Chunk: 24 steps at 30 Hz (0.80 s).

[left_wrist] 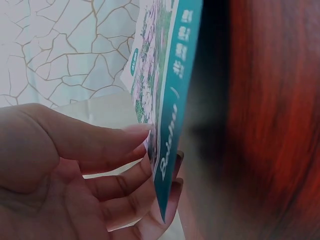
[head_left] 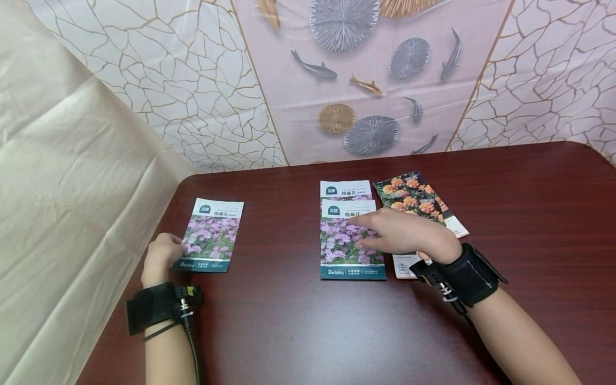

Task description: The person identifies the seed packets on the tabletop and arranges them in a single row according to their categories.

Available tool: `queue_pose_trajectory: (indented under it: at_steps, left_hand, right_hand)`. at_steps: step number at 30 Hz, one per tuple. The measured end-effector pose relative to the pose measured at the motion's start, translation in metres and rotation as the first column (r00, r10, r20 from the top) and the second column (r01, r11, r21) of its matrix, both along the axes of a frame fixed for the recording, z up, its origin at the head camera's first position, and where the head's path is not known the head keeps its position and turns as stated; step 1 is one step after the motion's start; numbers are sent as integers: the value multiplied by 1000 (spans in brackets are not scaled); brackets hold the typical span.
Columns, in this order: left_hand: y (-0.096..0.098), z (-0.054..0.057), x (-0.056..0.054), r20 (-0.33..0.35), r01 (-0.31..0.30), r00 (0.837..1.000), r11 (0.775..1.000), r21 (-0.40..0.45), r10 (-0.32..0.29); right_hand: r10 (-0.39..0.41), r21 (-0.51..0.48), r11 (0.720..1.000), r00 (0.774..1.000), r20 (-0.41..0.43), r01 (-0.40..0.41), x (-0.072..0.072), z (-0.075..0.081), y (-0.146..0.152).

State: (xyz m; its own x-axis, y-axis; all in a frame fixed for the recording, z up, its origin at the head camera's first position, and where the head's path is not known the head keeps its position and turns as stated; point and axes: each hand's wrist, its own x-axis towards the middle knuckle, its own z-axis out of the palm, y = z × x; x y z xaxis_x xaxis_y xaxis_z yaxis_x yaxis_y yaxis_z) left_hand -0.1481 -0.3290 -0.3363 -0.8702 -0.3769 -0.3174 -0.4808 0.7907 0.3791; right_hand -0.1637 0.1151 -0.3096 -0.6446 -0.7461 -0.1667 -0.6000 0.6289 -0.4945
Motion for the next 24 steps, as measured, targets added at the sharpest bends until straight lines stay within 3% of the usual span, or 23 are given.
queue_pose_trajectory:
  at_steps: [11, 24]
  left_hand:
    - [-2, -4, -1, -5, 25, 1000, 1000, -10, -25]
    - [-3, -5, 0, -15, 1, 1000, 1000, -1, -1]
  right_hand:
    - [-3, 11, 1000, 1000, -17, 3, 0, -1, 0]
    - [-3, 14, 1000, 1000, 19, 2, 0, 0, 0]
